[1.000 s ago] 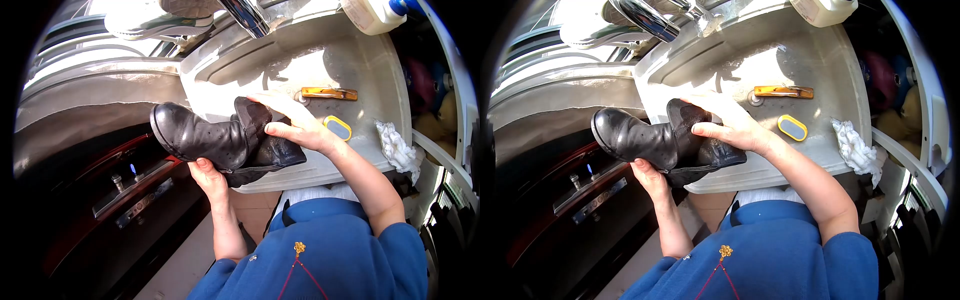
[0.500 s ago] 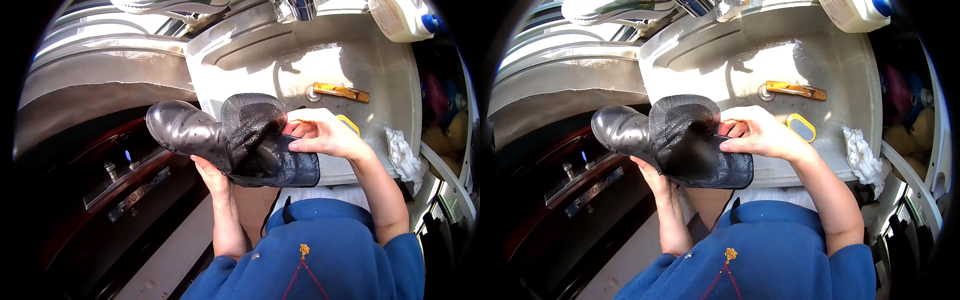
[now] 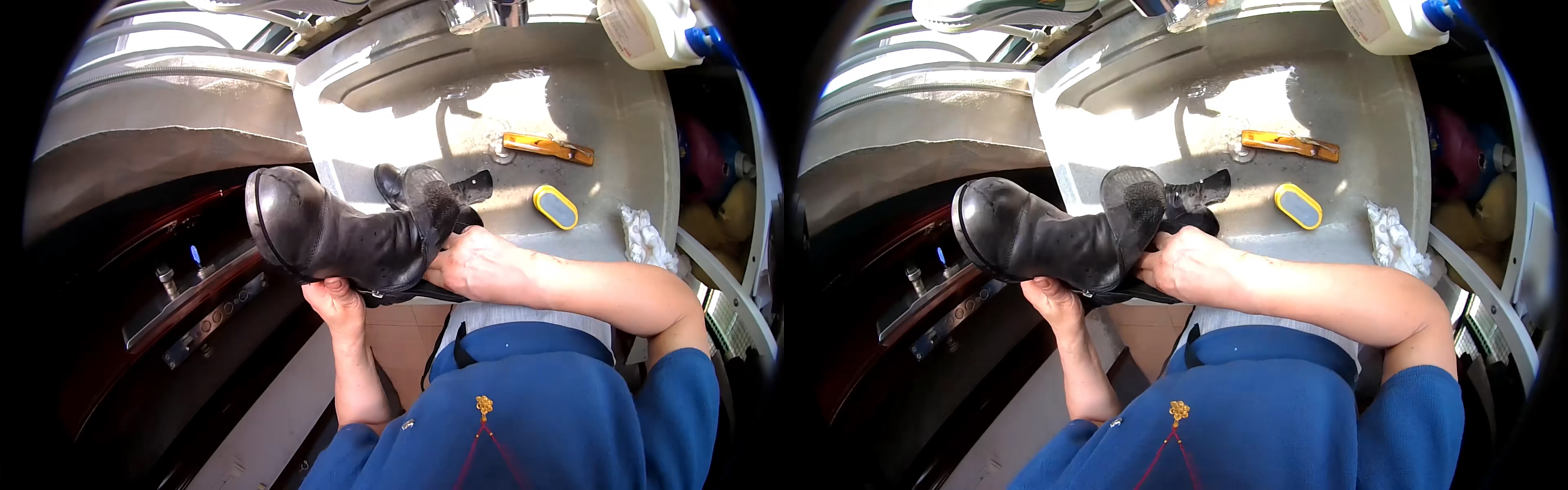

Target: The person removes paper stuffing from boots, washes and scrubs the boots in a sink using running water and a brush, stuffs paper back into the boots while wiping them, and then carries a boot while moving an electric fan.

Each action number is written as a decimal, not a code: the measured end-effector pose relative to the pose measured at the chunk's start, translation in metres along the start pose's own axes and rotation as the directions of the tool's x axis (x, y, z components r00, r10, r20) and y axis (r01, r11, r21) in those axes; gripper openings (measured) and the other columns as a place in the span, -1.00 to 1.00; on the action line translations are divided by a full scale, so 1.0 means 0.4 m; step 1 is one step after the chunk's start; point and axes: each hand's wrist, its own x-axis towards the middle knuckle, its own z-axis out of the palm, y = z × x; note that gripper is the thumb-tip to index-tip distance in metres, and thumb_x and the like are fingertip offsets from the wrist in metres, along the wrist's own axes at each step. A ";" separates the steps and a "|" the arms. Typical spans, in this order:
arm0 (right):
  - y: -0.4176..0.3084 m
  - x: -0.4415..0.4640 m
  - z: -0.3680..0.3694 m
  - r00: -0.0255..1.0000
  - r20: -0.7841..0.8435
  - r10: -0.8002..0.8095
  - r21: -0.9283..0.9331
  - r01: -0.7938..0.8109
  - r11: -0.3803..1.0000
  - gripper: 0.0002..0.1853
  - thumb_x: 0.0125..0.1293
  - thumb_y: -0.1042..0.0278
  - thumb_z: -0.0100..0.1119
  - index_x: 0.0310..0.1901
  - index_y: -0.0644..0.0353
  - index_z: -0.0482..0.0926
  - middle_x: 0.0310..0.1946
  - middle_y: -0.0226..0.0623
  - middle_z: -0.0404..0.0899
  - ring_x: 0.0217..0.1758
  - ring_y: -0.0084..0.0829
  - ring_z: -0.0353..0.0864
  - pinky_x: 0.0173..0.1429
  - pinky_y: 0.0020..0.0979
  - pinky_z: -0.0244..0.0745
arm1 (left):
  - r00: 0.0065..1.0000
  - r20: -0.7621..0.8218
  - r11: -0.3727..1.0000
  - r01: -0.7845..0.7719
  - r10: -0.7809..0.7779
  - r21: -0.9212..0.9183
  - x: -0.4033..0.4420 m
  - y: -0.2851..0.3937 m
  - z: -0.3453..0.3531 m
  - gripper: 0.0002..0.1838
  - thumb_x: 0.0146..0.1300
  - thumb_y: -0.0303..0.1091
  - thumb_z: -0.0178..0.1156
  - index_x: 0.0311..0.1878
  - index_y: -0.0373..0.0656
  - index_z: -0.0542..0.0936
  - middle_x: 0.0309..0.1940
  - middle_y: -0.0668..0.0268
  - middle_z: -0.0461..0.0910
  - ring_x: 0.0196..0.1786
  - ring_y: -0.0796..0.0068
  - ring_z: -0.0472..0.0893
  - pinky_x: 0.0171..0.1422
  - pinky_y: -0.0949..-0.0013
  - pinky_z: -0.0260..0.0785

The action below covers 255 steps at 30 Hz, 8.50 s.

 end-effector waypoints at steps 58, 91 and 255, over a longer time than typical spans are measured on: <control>-0.047 -0.833 -0.219 0.400 -0.260 0.879 0.525 -0.706 0.476 -0.71 0.03 0.58 0.02 -0.15 0.26 0.50 -0.09 -0.22 0.46 -0.12 -0.32 0.55 -0.03 -0.37 0.45 | 0.876 0.031 0.876 -0.482 0.481 0.020 -0.014 0.404 0.089 -0.13 0.11 0.06 0.35 0.40 -0.11 0.24 -0.13 0.28 0.57 -0.12 0.48 0.57 0.01 0.46 0.41; 0.000 -0.412 -0.039 0.276 0.054 0.960 0.998 -0.055 -0.040 -0.71 0.35 0.33 -0.02 -0.02 0.34 0.52 -0.17 -0.20 0.62 -0.14 -0.43 0.62 -0.05 -0.38 0.53 | 0.932 -0.042 0.863 -0.350 0.360 -0.365 0.100 0.104 -0.138 -0.12 0.17 0.10 0.26 0.39 -0.28 0.17 0.18 0.24 0.43 0.19 0.41 0.42 0.35 0.36 0.16; -0.201 -0.071 -0.303 0.924 0.052 0.380 0.903 -0.207 0.378 -0.49 0.12 0.40 0.30 0.13 0.29 0.46 0.03 -0.24 0.53 0.11 -0.40 0.45 0.26 -0.35 0.31 | 0.935 0.351 0.614 0.249 0.048 -0.749 0.011 0.220 0.128 -0.05 0.06 0.51 -0.01 0.17 -0.25 0.37 0.04 0.23 0.50 0.08 0.37 0.52 0.23 0.26 0.36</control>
